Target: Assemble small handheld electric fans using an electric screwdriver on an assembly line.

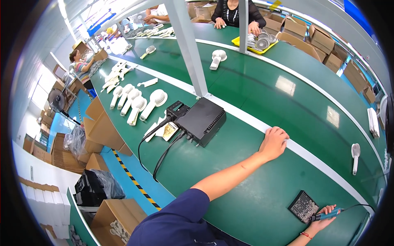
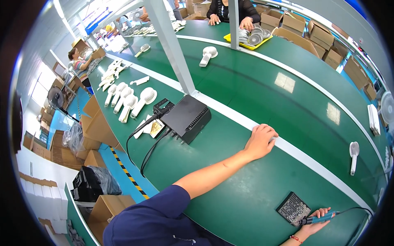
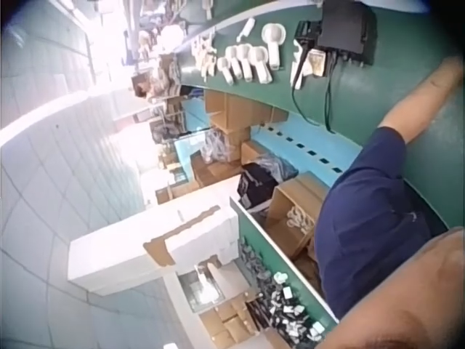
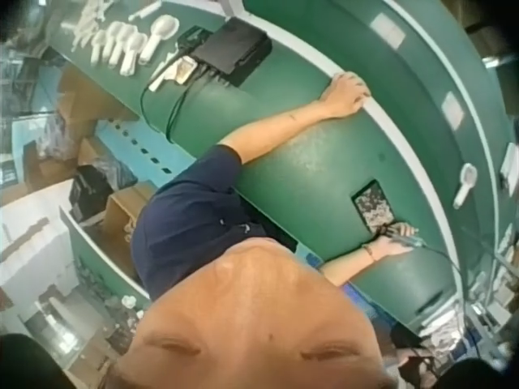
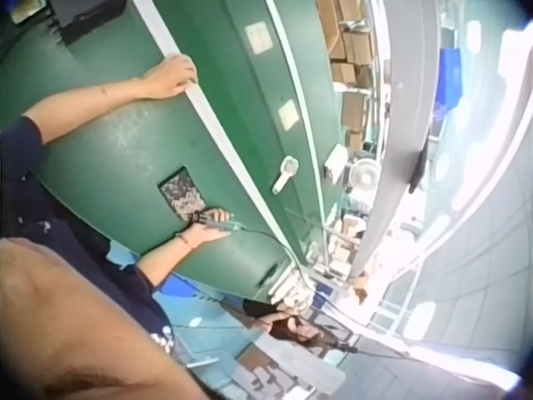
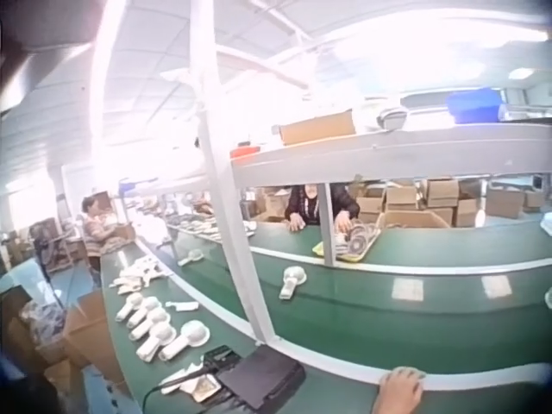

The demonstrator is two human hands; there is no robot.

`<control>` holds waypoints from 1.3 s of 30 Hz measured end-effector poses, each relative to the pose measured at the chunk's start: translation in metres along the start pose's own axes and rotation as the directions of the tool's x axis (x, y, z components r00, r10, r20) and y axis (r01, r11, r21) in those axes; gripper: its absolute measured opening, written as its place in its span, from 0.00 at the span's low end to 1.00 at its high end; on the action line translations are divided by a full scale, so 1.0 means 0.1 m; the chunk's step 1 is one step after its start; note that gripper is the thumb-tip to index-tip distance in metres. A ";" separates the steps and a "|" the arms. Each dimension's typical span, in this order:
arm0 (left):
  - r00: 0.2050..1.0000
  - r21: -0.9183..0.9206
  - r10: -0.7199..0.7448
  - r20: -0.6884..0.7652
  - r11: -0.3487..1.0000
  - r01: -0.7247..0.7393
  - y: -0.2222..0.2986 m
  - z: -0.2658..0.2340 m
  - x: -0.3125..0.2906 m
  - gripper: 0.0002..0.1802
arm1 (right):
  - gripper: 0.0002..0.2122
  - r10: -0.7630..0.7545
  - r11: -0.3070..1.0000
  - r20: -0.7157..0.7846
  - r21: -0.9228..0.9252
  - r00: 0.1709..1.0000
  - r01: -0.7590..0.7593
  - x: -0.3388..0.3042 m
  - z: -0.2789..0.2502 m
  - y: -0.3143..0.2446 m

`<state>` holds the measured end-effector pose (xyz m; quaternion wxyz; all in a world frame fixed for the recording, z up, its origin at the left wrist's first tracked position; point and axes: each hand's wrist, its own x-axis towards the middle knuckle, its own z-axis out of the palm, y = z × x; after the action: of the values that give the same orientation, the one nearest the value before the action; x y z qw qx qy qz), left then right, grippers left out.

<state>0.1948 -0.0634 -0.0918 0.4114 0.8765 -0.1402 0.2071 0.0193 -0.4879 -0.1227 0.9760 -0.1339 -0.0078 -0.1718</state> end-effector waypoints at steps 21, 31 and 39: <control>0.608 0.612 -0.722 -0.331 0.327 0.720 -2.47 -1.61 1.89 0.28 | 0.19 -0.094 0.995 -0.285 -0.064 0.954 0.079 -0.09 0.73 0.41; 0.819 0.762 -0.511 0.260 0.630 0.151 -2.28 -1.51 2.21 0.22 | 0.17 -0.139 0.984 -0.284 -0.150 0.949 0.099 0.00 0.82 0.50; 0.970 0.871 0.030 0.243 0.434 -0.232 -1.89 -0.98 2.02 0.16 | 0.21 -0.038 0.999 -0.230 0.017 0.972 0.043 -0.05 0.71 0.40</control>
<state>0.4258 0.1154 -0.0635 -0.1447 0.9628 -0.1165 0.1961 0.0308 -0.4312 -0.0651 0.9680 -0.1024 0.1004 -0.2059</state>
